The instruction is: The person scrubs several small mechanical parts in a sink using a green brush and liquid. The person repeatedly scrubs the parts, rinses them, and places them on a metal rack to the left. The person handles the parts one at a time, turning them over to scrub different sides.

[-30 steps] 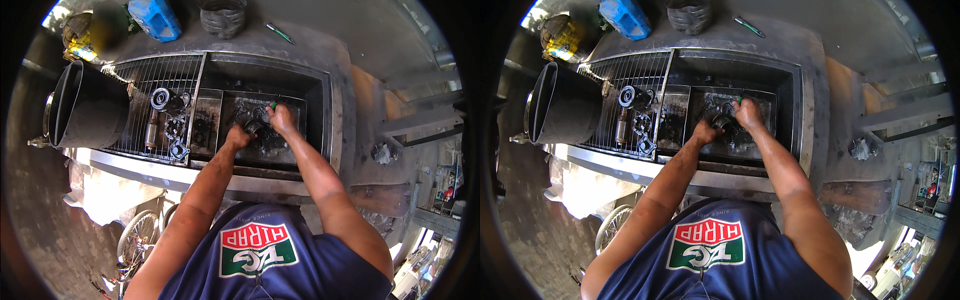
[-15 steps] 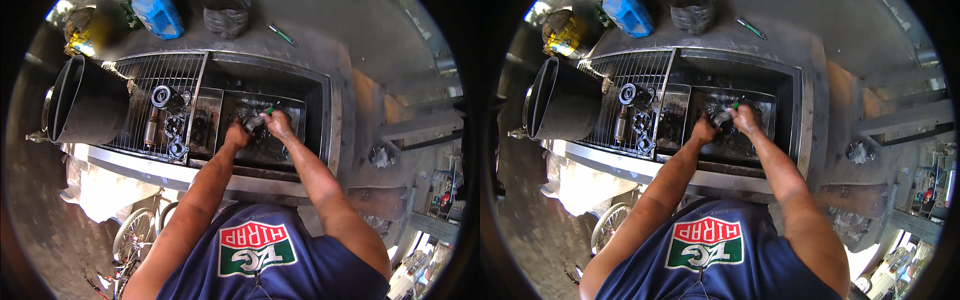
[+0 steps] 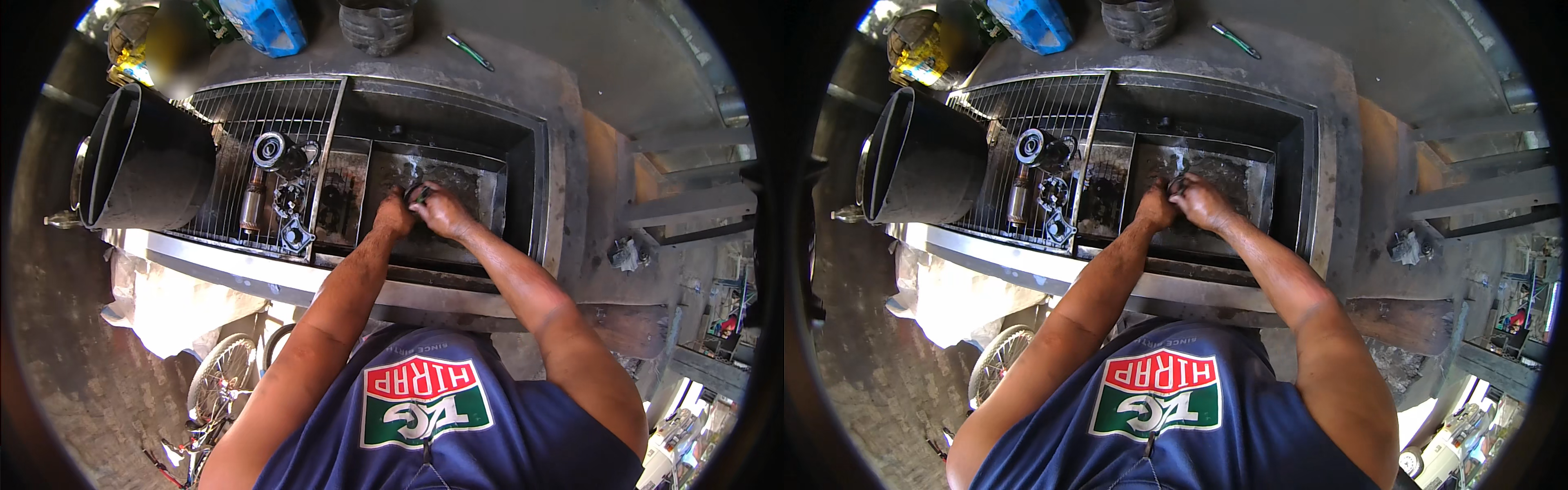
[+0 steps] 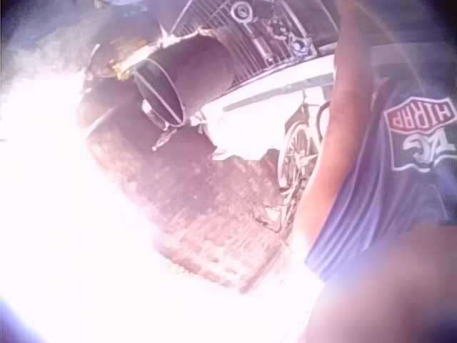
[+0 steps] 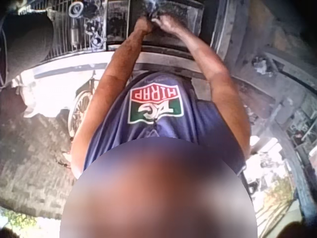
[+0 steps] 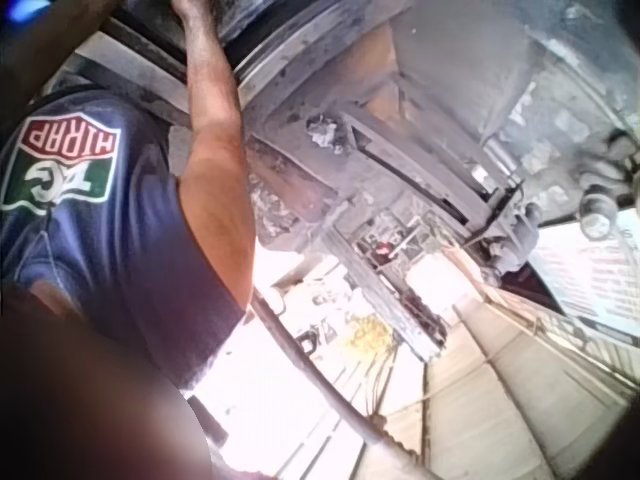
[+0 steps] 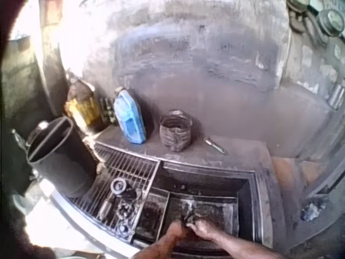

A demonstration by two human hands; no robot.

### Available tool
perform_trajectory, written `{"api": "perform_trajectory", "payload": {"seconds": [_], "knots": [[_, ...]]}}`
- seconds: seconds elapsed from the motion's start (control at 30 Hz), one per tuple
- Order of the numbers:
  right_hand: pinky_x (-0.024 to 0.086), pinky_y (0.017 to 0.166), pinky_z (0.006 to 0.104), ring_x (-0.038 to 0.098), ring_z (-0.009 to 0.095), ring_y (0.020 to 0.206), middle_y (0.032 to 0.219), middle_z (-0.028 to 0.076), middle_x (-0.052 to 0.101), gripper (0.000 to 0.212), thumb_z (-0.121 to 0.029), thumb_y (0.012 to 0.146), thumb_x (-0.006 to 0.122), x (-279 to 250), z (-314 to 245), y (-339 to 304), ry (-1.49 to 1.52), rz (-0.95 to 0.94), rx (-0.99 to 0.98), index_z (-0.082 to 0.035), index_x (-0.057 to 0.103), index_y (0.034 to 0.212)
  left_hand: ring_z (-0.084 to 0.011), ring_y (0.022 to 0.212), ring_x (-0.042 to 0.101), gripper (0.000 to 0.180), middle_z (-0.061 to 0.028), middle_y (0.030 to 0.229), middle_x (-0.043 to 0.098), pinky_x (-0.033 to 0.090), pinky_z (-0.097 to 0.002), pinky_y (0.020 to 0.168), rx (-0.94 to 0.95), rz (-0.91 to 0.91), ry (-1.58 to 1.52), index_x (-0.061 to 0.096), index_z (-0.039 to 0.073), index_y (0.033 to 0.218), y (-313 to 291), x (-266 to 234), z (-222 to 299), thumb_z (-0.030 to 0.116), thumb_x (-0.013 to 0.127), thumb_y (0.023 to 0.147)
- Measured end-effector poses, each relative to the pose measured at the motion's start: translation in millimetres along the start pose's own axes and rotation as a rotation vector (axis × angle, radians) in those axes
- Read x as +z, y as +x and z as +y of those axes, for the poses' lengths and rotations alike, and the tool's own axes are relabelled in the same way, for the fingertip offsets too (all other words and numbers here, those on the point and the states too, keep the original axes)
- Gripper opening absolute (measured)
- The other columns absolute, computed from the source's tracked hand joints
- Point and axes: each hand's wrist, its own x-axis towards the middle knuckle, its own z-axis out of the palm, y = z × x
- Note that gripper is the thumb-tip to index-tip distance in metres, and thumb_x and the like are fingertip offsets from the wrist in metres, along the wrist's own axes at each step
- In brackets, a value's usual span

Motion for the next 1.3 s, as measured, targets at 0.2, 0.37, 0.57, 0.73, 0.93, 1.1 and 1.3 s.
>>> {"api": "perform_trajectory", "payload": {"seconds": [0.2,0.37,0.57,0.73,0.93,1.1,1.3], "knots": [[0.057,0.084,0.0473,0.071,0.045,0.095,0.106,0.025,0.075,0.023,-0.026,0.101,0.070,-28.6,41.3,10.6,-0.248,-0.267,0.459,-0.004,0.076,0.101,-0.0416,0.130,0.064,0.100,-0.0265,0.137,0.067,0.051,-0.0464,0.111,0.080,-0.006,0.030,0.040,0.001,0.153,-11.7,-6.2,5.4,0.030,0.095,0.075],[0.057,0.082,0.0473,0.073,0.039,0.090,0.096,0.020,0.075,0.026,-0.030,0.104,0.067,-17.5,1.9,4.7,0.043,-0.013,0.392,-0.005,0.074,0.107,-0.0405,0.131,0.063,0.100,-0.0260,0.138,0.066,0.052,-0.0454,0.111,0.027,-0.063,0.048,0.043,0.000,0.152,-6.6,-4.4,3.4,0.032,0.095,0.073],[0.057,0.084,0.0434,0.074,0.035,0.092,0.095,0.016,0.076,0.015,-0.013,0.096,0.077,-21.7,19.1,2.2,0.030,0.166,0.459,-0.004,0.073,0.107,-0.0405,0.131,0.063,0.099,-0.0272,0.137,0.066,0.051,-0.0449,0.112,0.040,0.015,0.071,0.050,-0.001,0.148,7.2,0.8,-4.8,0.038,0.096,0.070],[0.056,0.092,0.0404,0.074,0.032,0.103,0.107,0.015,0.077,0.023,-0.026,0.095,0.077,-17.8,19.7,7.1,0.072,0.103,0.562,-0.007,0.076,0.108,-0.0399,0.132,0.063,0.094,-0.0283,0.140,0.065,0.050,-0.0443,0.112,-0.097,-0.036,-0.048,0.056,-0.002,0.144,11.9,-0.4,-16.2,0.040,0.095,0.071],[0.057,0.069,0.0423,0.071,0.028,0.069,0.083,0.014,0.075,0.030,-0.034,0.098,0.077,-1.3,0.4,9.2,0.415,0.030,0.658,-0.005,0.075,0.105,-0.0340,0.130,0.066,0.086,-0.0249,0.139,0.068,0.051,-0.0406,0.110,-0.141,-0.231,-0.242,0.062,-0.002,0.142,12.1,-5.1,-22.6,0.033,0.096,0.071],[0.057,0.086,0.0483,0.072,0.041,0.098,0.102,0.021,0.074,0.028,-0.033,0.097,0.075,-23.8,6.5,10.6,0.052,0.032,0.325,-0.005,0.076,0.101,-0.0346,0.134,0.063,0.083,-0.0218,0.141,0.067,0.049,-0.0397,0.112,-0.093,-0.178,-0.095,0.061,0.003,0.145,11.5,-2.8,-17.0,0.033,0.093,0.075],[0.057,0.087,0.0428,0.073,0.035,0.093,0.096,0.016,0.075,0.016,-0.019,0.094,0.075,-16.9,-0.3,7.8,-0.123,0.165,0.266,-0.004,0.072,0.098,-0.0340,0.133,0.064,0.082,-0.0229,0.140,0.067,0.050,-0.0405,0.112,-0.004,-0.164,-0.053,0.062,0.003,0.143,6.6,-4.3,-10.3,0.037,0.092,0.074]]}}
